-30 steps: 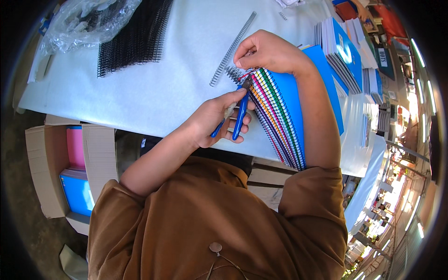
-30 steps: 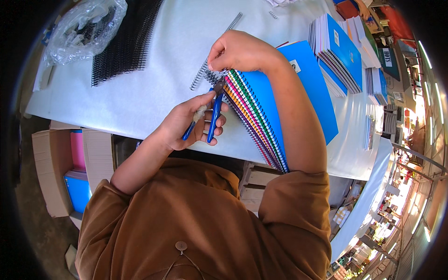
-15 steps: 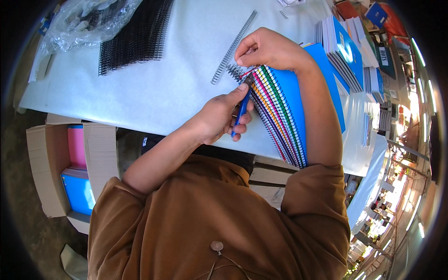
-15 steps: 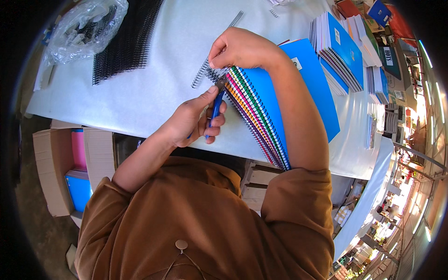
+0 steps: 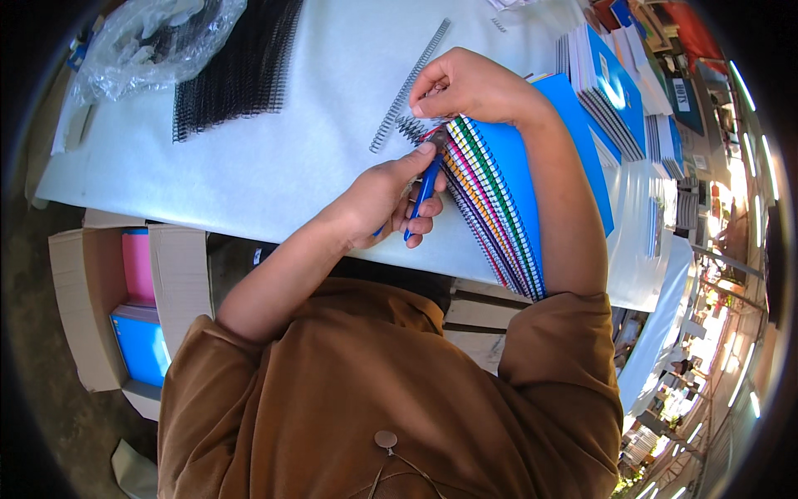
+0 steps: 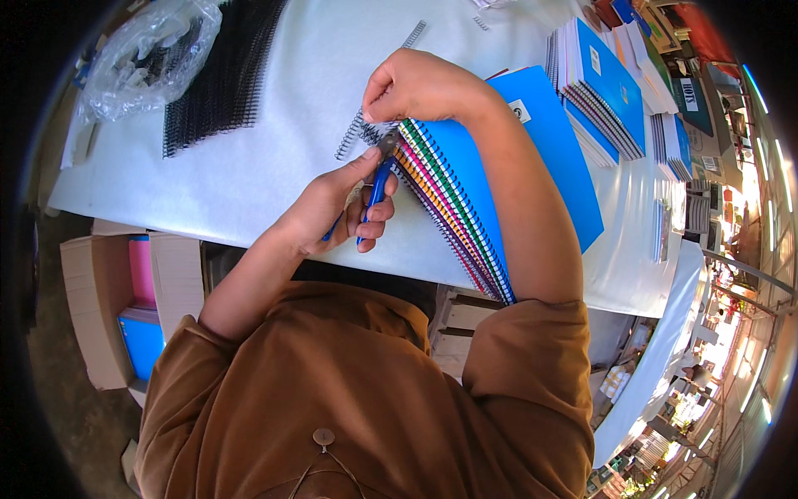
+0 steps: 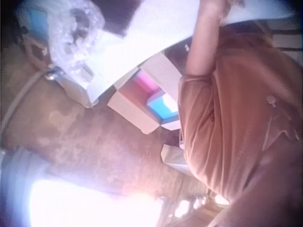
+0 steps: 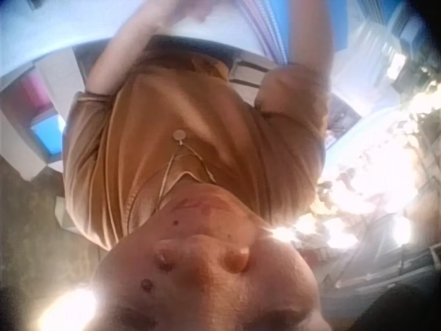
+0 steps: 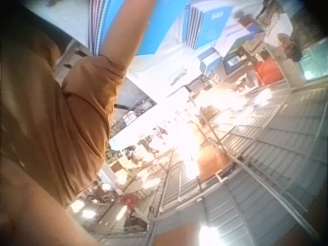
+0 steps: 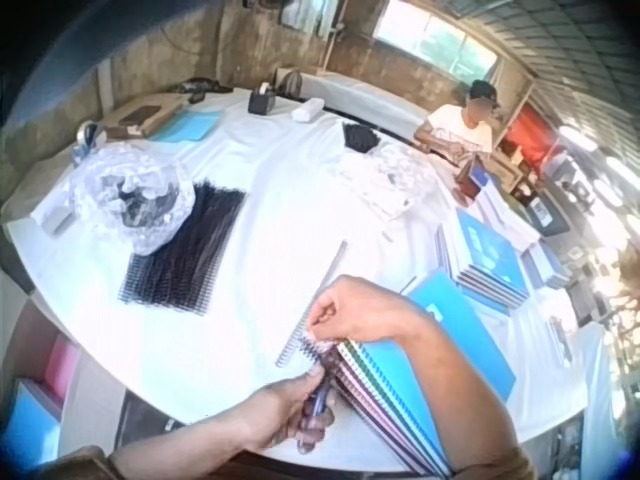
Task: The person assembles spiral-bound notebooks by trimming plastic coils with shears and stacking the finished notebooks on a work table.
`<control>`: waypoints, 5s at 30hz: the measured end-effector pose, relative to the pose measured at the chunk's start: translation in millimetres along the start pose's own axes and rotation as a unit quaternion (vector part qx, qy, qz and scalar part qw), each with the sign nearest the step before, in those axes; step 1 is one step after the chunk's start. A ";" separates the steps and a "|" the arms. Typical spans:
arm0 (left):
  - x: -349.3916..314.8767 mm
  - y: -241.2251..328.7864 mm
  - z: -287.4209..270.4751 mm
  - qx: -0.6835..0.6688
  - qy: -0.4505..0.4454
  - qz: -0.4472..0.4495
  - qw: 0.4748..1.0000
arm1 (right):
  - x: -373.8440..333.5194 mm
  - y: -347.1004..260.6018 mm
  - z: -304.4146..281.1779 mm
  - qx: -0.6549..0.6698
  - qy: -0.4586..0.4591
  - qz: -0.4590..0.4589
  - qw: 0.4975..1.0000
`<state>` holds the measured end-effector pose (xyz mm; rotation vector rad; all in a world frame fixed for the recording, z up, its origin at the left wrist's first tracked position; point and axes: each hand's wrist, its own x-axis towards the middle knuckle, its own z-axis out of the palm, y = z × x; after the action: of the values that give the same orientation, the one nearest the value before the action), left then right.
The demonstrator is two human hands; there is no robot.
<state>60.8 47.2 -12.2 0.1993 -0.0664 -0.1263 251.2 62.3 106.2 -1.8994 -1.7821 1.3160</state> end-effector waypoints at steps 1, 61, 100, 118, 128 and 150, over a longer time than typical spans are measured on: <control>-1.9 -0.8 -9.3 -0.052 -0.078 -0.001 0.996 | -0.2 -1.8 -0.1 -0.001 0.001 -0.001 1.000; -5.0 3.3 55.0 0.485 0.311 -0.006 0.817 | -92.9 -15.9 61.6 -0.353 0.300 0.109 0.879; -88.1 158.9 44.0 -0.182 0.042 0.513 0.838 | -40.3 -95.7 97.0 -0.070 0.601 -0.272 0.748; 68.3 -59.0 135.4 0.399 0.250 0.233 0.851 | -155.6 162.6 -74.2 0.228 0.151 0.212 0.938; 101.7 -48.2 124.2 0.337 0.263 0.281 0.859 | -178.3 158.1 -69.9 0.390 0.271 0.153 0.866; 88.4 -118.4 198.9 0.634 0.039 0.672 0.380 | -298.5 67.2 -49.2 0.319 0.221 -0.601 0.699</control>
<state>118.7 -118.0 163.2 1.6709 -0.2093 1.7246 373.8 -198.2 220.8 -0.3382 -1.4445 0.6656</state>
